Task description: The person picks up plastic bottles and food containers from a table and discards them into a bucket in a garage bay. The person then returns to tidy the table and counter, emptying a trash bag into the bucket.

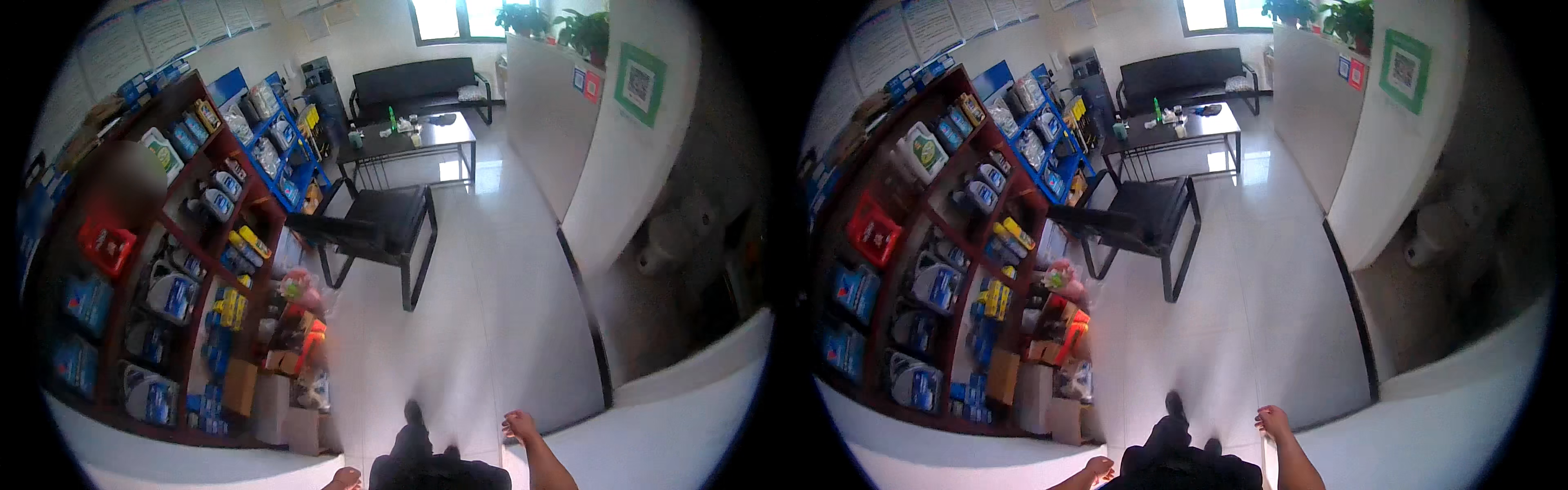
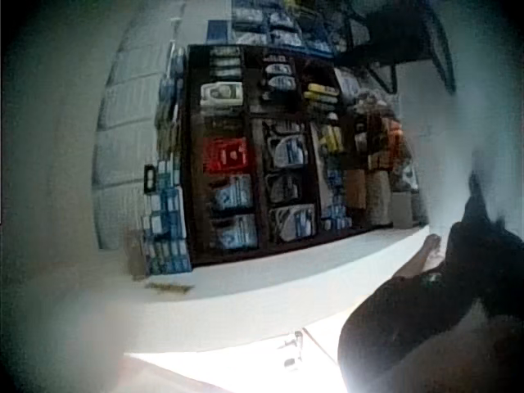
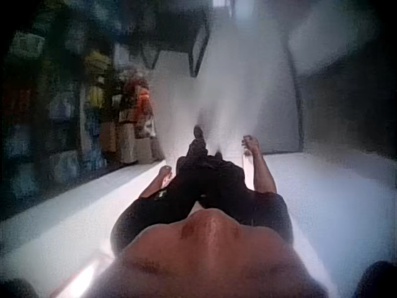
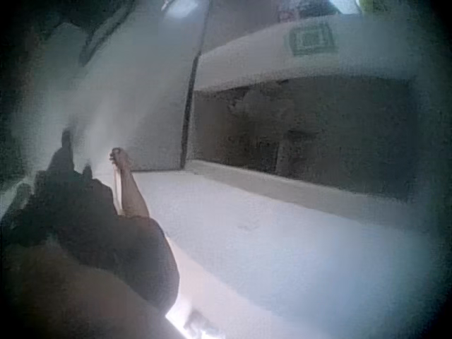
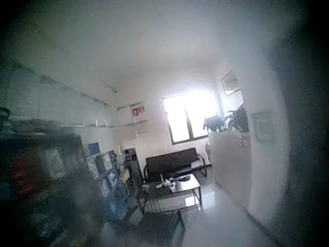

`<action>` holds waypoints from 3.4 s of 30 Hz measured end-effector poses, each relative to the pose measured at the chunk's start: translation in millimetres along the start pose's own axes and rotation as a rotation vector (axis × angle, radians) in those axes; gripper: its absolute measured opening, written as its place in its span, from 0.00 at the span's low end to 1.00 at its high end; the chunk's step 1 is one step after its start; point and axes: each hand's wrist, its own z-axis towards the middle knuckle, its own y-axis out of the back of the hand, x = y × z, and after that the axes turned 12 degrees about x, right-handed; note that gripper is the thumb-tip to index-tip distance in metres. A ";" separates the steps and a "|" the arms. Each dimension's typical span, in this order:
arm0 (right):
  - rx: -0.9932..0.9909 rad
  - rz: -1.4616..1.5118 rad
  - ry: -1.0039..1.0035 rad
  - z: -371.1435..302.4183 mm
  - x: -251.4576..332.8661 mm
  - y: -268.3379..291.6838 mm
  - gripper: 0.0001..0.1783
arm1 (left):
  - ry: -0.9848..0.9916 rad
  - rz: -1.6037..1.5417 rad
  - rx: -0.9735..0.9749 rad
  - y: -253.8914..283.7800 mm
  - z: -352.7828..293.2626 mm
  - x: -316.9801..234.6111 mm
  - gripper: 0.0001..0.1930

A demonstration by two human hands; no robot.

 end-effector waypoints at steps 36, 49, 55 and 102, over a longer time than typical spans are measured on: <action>-0.411 0.226 0.049 684.5 833.1 455.8 0.08 | 0.223 0.333 0.215 215.1 390.8 -1126.6 0.14; -0.013 -0.179 -0.492 893.3 1029.7 453.4 0.09 | -0.509 0.048 -0.138 330.7 522.1 -1661.5 0.13; 0.254 -0.415 -0.537 1072.9 1061.3 534.3 0.13 | -0.328 0.027 -0.253 402.6 477.8 -1785.2 0.17; -0.145 -0.717 -0.273 1434.8 1338.0 -80.1 0.36 | -0.066 0.093 -0.648 938.5 920.8 -1962.4 0.40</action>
